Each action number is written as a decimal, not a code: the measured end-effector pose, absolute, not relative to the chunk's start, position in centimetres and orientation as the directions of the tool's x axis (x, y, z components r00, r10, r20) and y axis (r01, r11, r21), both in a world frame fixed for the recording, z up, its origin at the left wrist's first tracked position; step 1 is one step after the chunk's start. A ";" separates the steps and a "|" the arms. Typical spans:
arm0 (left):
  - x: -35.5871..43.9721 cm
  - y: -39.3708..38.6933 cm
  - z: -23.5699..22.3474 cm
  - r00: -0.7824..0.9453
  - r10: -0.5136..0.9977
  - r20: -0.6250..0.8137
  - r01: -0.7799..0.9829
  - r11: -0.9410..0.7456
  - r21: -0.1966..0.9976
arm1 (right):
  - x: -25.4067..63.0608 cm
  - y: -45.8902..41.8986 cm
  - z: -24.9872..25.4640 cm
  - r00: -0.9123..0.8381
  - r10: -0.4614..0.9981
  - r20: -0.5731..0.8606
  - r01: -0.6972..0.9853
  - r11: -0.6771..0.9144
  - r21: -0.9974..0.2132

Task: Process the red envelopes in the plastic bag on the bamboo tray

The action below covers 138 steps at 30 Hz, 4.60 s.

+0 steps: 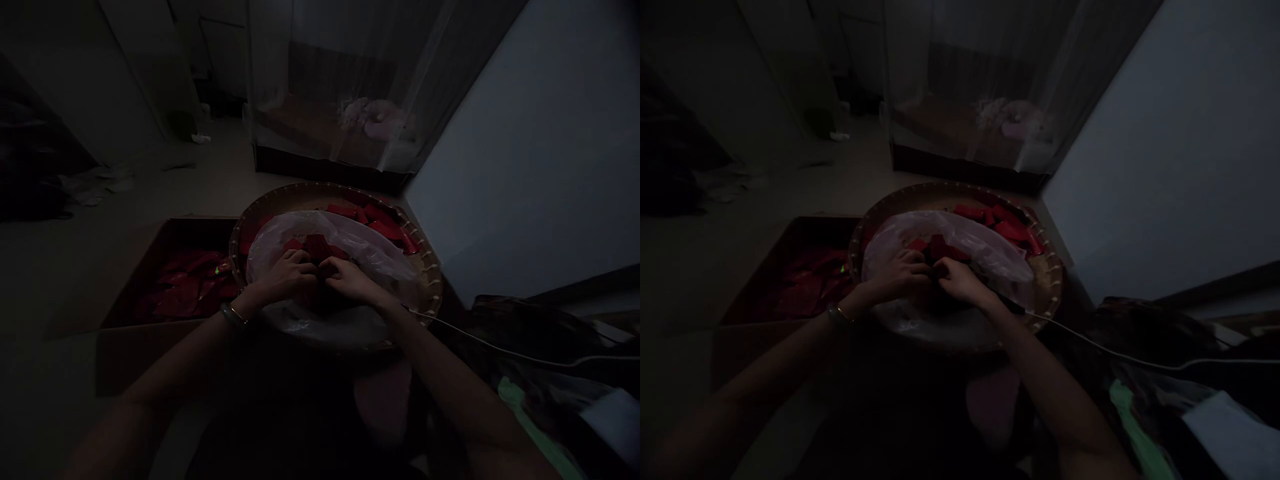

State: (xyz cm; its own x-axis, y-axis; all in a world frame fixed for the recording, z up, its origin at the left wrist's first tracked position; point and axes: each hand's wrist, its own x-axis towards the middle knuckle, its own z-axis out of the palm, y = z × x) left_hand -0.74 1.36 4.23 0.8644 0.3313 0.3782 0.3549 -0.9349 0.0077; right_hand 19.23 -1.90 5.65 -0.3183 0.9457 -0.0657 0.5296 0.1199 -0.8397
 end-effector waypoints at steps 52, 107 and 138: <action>-1.7 1.8 3.1 0.855 0.352 0.382 0.335 -0.935 0.114 | 21.6 -4.6 3.1 -0.087 0.992 0.092 0.730 0.127 -0.672; -1.2 1.5 3.3 0.855 0.324 0.405 0.303 -0.946 0.118 | 18.4 -3.4 4.9 -0.090 0.996 -0.008 0.210 0.011 -0.978; -0.5 1.2 -0.3 0.590 0.781 0.205 0.245 -0.415 0.876 | 19.8 -4.4 3.0 -0.052 0.971 0.231 0.492 0.227 -0.841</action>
State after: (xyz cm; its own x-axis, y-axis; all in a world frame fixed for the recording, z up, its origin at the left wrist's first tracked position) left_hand -0.53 1.19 -0.29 0.5904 0.7806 0.2050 0.2448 -0.4152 0.8762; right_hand 19.83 -4.44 3.04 -0.0522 0.9715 0.2313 0.4915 0.2266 -0.8408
